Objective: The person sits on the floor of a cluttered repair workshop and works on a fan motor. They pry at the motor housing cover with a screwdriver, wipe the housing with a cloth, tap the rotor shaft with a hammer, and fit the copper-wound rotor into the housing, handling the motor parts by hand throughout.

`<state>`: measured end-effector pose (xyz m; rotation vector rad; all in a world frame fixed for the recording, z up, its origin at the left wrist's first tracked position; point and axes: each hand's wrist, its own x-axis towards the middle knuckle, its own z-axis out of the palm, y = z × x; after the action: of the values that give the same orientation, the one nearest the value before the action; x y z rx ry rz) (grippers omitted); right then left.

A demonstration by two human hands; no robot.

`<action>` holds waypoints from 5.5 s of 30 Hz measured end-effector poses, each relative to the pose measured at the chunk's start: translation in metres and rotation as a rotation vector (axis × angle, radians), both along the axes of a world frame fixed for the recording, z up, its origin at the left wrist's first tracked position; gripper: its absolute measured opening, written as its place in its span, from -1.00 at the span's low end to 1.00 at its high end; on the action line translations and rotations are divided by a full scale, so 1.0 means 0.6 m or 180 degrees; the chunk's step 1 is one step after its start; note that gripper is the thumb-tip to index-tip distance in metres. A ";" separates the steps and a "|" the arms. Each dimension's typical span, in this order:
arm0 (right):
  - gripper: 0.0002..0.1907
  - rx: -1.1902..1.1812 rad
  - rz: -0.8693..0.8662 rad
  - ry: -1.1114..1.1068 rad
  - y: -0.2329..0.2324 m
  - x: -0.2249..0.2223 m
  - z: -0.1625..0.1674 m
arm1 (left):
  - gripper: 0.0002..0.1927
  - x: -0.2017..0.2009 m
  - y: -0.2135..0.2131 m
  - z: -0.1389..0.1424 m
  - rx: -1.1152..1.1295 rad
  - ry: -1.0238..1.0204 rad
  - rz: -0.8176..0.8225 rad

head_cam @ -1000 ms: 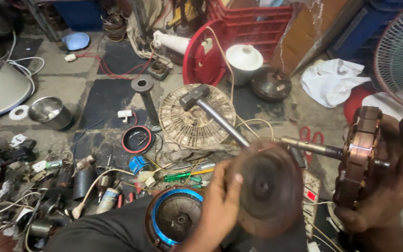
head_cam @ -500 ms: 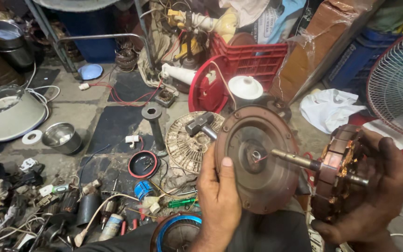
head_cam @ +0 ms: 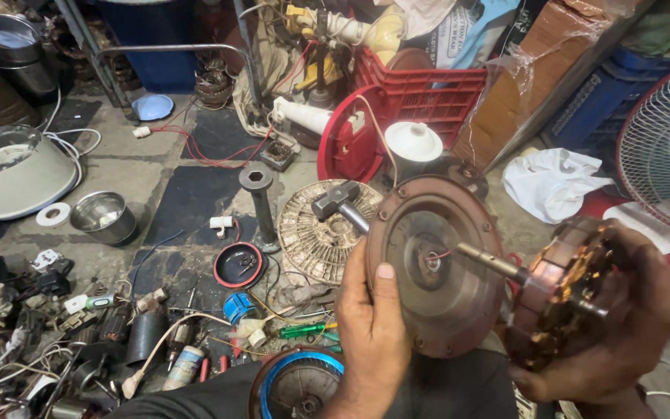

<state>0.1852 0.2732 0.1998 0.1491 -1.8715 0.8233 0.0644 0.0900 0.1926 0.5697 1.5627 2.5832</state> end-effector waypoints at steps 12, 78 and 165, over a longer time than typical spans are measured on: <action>0.44 0.1046 -0.0817 -0.0054 0.010 0.010 -0.006 | -0.57 0.000 0.004 -0.003 -0.0170 0.0179 0.0170; -0.47 -0.4570 0.1052 -0.2193 -0.058 -0.418 -0.060 | -0.63 -0.337 -0.109 -0.051 -0.0006 -0.0502 0.0341; -0.57 -0.5192 0.1529 -0.1288 -0.117 -0.743 -0.134 | -0.41 -0.508 -0.103 -0.219 -0.1762 0.1098 0.1971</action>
<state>-0.2603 0.2033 0.1196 -0.6493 -0.9514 2.5593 -0.2403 0.0280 0.0611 0.5507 2.8145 2.2712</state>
